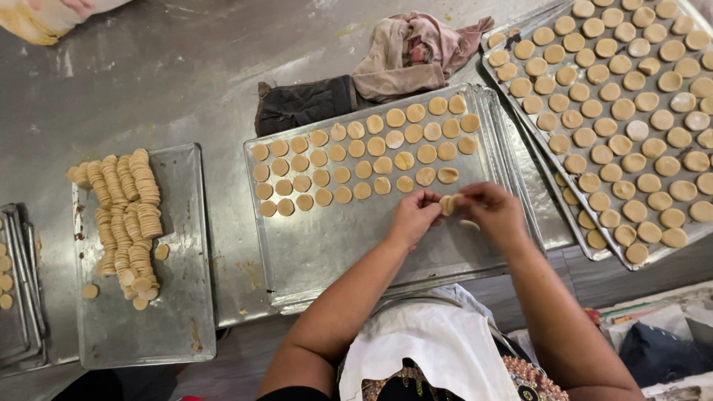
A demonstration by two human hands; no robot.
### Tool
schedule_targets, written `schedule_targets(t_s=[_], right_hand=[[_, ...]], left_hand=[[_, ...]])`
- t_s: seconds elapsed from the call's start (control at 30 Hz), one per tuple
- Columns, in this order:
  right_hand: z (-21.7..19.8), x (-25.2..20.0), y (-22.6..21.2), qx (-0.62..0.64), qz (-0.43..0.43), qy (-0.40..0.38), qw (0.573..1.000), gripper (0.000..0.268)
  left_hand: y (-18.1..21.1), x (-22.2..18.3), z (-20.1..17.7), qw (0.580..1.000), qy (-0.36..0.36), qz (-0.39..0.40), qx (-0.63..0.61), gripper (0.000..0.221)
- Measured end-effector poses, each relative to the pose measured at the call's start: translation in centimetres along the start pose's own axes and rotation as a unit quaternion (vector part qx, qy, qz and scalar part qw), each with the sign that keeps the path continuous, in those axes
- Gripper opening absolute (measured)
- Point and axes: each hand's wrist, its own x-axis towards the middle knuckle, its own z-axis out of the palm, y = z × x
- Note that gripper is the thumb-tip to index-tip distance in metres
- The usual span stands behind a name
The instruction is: The person picks up dough discs from a metal tray, pinches two together, and places the assembled cookies back onto a metal baking tray.
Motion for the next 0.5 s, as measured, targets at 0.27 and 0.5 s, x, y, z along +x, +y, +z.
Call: schedule_targets(t_s=[0.27, 0.5], right_hand=[[-1.6, 5.7, -1.9, -0.339, -0.088, 0.026, 0.936, 0.016], [-0.9, 7.7, -3.3, -0.428, -0.051, 0.021, 0.902, 0.019]], left_hand=[[1.2, -1.7, -2.1, 0.999, 0.019, -0.032, -0.028, 0.017], [1.3, -3.7, -2.9, 0.998, -0.031, -0.033, -0.035, 0.017]])
